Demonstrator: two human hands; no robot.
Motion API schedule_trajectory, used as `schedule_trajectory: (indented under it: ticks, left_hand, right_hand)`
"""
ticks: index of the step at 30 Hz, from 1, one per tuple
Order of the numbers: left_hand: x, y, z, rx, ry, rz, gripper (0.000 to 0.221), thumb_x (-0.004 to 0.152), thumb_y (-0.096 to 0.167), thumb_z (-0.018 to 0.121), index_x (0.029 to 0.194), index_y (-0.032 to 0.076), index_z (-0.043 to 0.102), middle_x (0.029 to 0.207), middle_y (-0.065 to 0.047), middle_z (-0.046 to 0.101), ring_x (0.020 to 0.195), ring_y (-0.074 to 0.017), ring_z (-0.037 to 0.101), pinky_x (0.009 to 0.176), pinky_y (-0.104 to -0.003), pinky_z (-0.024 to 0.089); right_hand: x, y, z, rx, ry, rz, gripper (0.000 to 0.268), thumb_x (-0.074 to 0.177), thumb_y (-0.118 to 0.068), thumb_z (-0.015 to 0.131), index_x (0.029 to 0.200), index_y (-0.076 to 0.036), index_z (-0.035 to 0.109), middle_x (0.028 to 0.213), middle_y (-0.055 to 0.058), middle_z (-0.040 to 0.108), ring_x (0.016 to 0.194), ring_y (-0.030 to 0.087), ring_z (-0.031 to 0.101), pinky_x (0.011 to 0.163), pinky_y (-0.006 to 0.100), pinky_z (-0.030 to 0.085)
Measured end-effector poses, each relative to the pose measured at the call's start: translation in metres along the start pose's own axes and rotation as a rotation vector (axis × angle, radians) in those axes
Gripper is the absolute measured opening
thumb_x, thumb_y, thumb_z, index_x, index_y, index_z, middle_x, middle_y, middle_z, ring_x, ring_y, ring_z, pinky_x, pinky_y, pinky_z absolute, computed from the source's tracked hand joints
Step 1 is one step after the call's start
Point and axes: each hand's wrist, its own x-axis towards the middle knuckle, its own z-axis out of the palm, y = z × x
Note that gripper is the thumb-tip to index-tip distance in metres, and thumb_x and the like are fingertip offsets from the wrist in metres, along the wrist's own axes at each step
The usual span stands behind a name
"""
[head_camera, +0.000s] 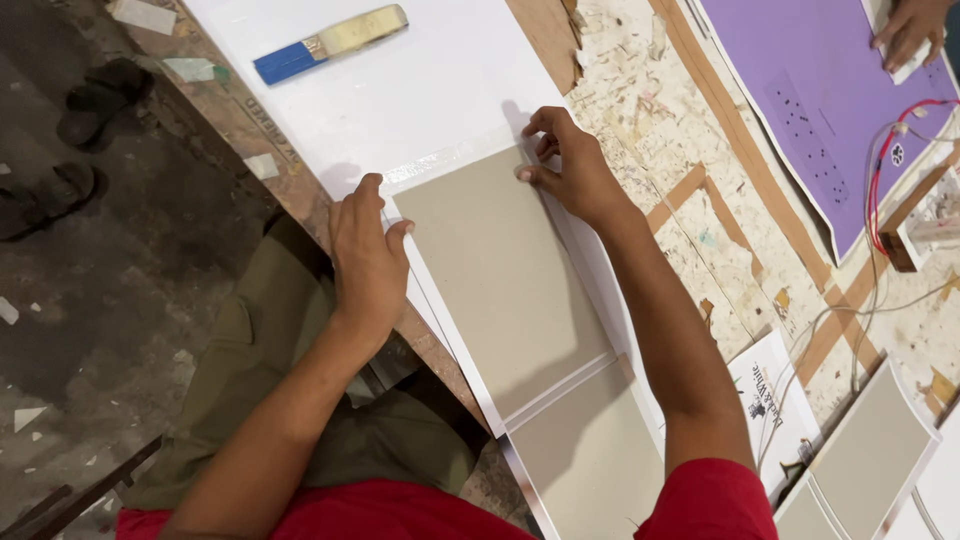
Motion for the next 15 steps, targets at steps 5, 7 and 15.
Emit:
schedule_trajectory:
  ticks: [5, 7, 15]
  left_hand:
    - [-0.004, 0.001, -0.005, -0.073, 0.000, -0.080, 0.059, 0.084, -0.008, 0.077, 0.138, -0.003, 0.052, 0.109, -0.019, 0.061, 0.106, -0.0355, 0.055, 0.093, -0.045, 0.046]
    - [-0.004, 0.003, -0.004, -0.060, -0.010, -0.071, 0.060, 0.085, -0.009, 0.077, 0.139, -0.004, 0.052, 0.110, -0.018, 0.061, 0.106, -0.0347, 0.055, 0.094, -0.045, 0.047]
    - [0.002, 0.005, -0.003, 0.002, -0.059, -0.014, 0.064, 0.080, -0.013, 0.074, 0.138, -0.013, 0.047, 0.115, -0.025, 0.061, 0.105, -0.0373, 0.054, 0.093, -0.045, 0.049]
  right_hand:
    - [0.002, -0.008, -0.005, -0.147, -0.075, -0.009, 0.053, 0.087, -0.013, 0.089, 0.126, -0.005, 0.054, 0.107, 0.014, 0.069, 0.096, 0.025, 0.067, 0.084, 0.039, 0.057]
    - [-0.002, -0.008, -0.005, -0.129, -0.099, -0.017, 0.053, 0.088, -0.013, 0.089, 0.125, -0.004, 0.053, 0.106, 0.014, 0.069, 0.098, 0.025, 0.067, 0.084, 0.038, 0.057]
    - [0.002, -0.015, -0.008, -0.129, -0.105, -0.032, 0.054, 0.085, -0.013, 0.087, 0.122, 0.000, 0.051, 0.120, 0.012, 0.068, 0.098, 0.025, 0.066, 0.078, 0.037, 0.061]
